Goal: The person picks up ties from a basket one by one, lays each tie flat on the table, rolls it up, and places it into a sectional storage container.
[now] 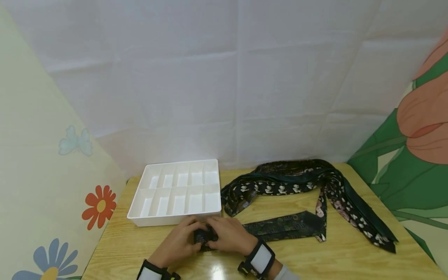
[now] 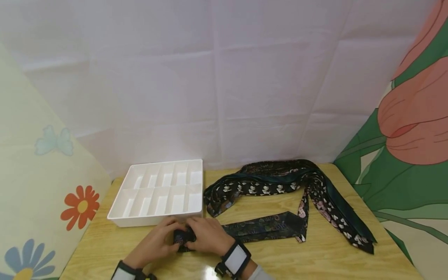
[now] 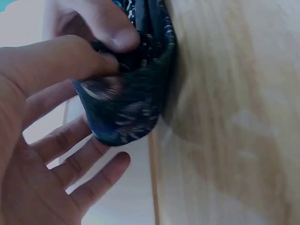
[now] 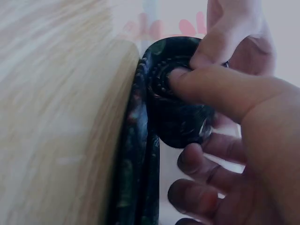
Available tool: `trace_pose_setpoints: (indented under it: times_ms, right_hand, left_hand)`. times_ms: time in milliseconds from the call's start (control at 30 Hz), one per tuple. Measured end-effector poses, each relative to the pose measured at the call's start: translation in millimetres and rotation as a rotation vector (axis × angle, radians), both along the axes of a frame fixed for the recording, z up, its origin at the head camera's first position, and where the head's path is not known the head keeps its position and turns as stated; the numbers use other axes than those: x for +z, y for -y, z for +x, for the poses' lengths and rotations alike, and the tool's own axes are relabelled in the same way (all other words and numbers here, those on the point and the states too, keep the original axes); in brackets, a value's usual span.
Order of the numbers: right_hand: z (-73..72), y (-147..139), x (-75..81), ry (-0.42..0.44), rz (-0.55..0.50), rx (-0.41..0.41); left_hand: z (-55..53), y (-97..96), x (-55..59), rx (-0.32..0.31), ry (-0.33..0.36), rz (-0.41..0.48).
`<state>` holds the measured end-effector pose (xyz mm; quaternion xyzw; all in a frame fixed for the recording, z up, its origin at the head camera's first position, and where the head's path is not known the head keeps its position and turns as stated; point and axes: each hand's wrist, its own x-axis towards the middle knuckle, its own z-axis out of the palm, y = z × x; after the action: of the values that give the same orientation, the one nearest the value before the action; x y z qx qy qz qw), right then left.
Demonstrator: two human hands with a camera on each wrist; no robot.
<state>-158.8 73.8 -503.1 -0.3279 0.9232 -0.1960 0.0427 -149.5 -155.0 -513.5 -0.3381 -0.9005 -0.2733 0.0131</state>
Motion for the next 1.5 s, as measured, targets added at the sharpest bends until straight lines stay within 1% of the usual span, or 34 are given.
trace_pose_setpoints:
  times_ms: [100, 167, 300, 400, 533, 633, 767, 867, 933, 1000, 1067, 1167, 1300, 1367, 1500]
  right_hand:
    - [0.3, -1, -0.1, -0.009, 0.009, -0.012]
    - [1.3, -1, 0.5, 0.003, 0.002, -0.013]
    - [2.5, -1, 0.4, 0.013, -0.012, -0.019]
    - [2.4, -3, -1.6, 0.007, -0.009, -0.026]
    - [4.2, -6, -3.8, 0.037, -0.036, -0.022]
    - [5.7, -8, -4.6, 0.045, -0.035, -0.036]
    - [8.0, -10, -3.1, 0.039, -0.027, -0.043]
    - [9.1, -11, -1.2, 0.042, -0.027, -0.040]
    - [9.5, -12, -0.4, 0.047, -0.018, -0.041]
    - [9.8, -12, -0.6, 0.064, -0.016, -0.042]
    - [9.9, -12, -1.0, 0.079, -0.025, -0.037]
    - [10.4, -12, -0.8, 0.077, -0.025, -0.039]
    - [11.6, -13, 0.5, 0.071, -0.009, -0.044]
    - [11.9, -13, 1.1, 0.086, -0.015, -0.044]
    - [10.7, -14, 1.9, 0.078, -0.007, -0.051]
  left_hand:
    - [-0.3, -0.6, 0.2, 0.007, -0.018, -0.017]
    - [0.1, -1.1, 0.4, 0.005, -0.031, -0.023]
    - [0.3, -2.6, -0.7, -0.004, -0.072, -0.012]
    - [0.0, -4.4, -1.7, -0.011, -0.078, -0.006]
    - [0.8, -5.8, -0.7, -0.012, -0.074, -0.004]
    - [1.2, -6.7, 0.0, -0.014, -0.070, 0.008]
    - [1.1, -7.8, -0.4, -0.031, -0.098, 0.034]
    - [0.9, -8.6, -1.1, -0.044, -0.084, 0.036]
    - [1.1, -9.0, -1.6, -0.053, -0.041, 0.031]
    - [1.2, -9.3, -2.0, -0.058, -0.013, 0.017]
    - [1.1, -9.0, -2.6, -0.056, -0.019, 0.003]
    - [1.3, -9.0, -2.7, -0.046, -0.037, -0.007]
    - [1.9, -9.6, -2.8, -0.044, -0.035, 0.000]
    - [1.8, -10.0, -3.0, -0.044, -0.047, 0.002]
    - [1.3, -10.7, -3.0, -0.043, -0.064, -0.002]
